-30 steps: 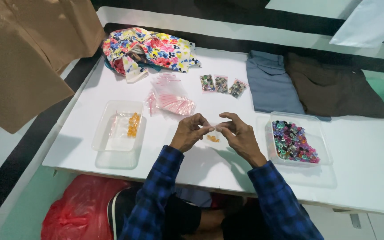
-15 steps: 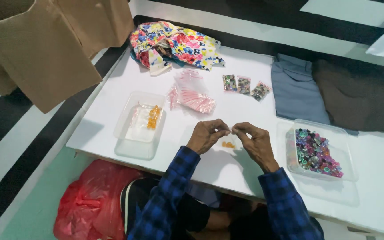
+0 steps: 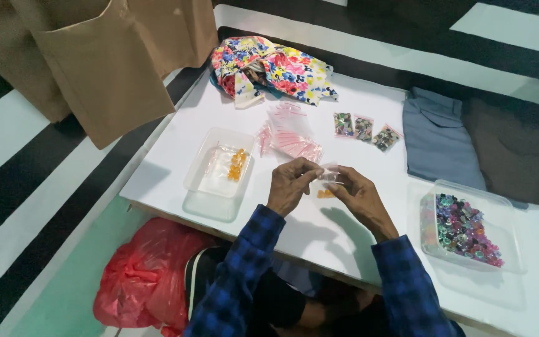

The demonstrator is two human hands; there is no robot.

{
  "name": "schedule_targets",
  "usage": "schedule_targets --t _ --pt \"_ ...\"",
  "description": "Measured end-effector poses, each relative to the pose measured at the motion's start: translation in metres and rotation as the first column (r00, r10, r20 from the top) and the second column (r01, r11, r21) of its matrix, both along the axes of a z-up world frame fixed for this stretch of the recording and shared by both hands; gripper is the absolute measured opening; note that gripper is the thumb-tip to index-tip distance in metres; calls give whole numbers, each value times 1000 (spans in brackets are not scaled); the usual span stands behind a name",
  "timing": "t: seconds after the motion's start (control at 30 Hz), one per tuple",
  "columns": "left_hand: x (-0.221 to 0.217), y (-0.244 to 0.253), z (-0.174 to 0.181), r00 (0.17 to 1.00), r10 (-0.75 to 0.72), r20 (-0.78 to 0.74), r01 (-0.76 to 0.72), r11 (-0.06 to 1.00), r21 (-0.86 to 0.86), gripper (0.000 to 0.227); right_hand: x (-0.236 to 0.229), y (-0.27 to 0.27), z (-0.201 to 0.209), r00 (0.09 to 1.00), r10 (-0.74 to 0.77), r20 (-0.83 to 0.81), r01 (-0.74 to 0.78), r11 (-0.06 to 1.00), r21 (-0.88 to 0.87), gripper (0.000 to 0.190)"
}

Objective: Sorting small colorful buttons from a large tray into smaller containers and plastic bags

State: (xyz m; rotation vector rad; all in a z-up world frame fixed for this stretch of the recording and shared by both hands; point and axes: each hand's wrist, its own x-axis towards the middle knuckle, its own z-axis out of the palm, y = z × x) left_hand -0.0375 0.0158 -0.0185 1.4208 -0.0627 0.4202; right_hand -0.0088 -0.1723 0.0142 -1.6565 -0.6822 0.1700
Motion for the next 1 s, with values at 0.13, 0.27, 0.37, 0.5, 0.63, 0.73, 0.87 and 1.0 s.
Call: schedule_targets --t 0.13,0.27,0.37,0.5,0.63,0.73,0.87,1.0 --pt "-8 22 9 997 81 3 -81 994 -76 10 -13 28 7 962 11 -273 23 992 121 44" --pt "-25 44 20 987 158 -16 -158 967 -201 12 -15 59 3 928 32 -372 40 982 184 38" --pt "-39 67 25 976 210 -48 -216 955 -203 14 -13 81 3 922 35 -385 42 981 189 32" --pt "-50 111 16 952 304 -29 -306 948 -83 14 -7 115 -1 950 26 -312 20 990 141 25" --pt "-82 153 30 877 480 11 -457 827 328 8 -3 153 11 999 15 38 -9 990 -140 22" --pt "-85 172 15 791 611 -25 -501 672 545 10 -5 183 8 948 71 309 36 944 -329 19" --pt "-73 196 -36 733 680 -33 -457 528 715 12 11 215 -25 847 240 475 102 802 -588 17" --pt "-61 205 -71 746 659 -100 -369 534 761 12 18 236 -53 682 352 641 321 643 -695 14"
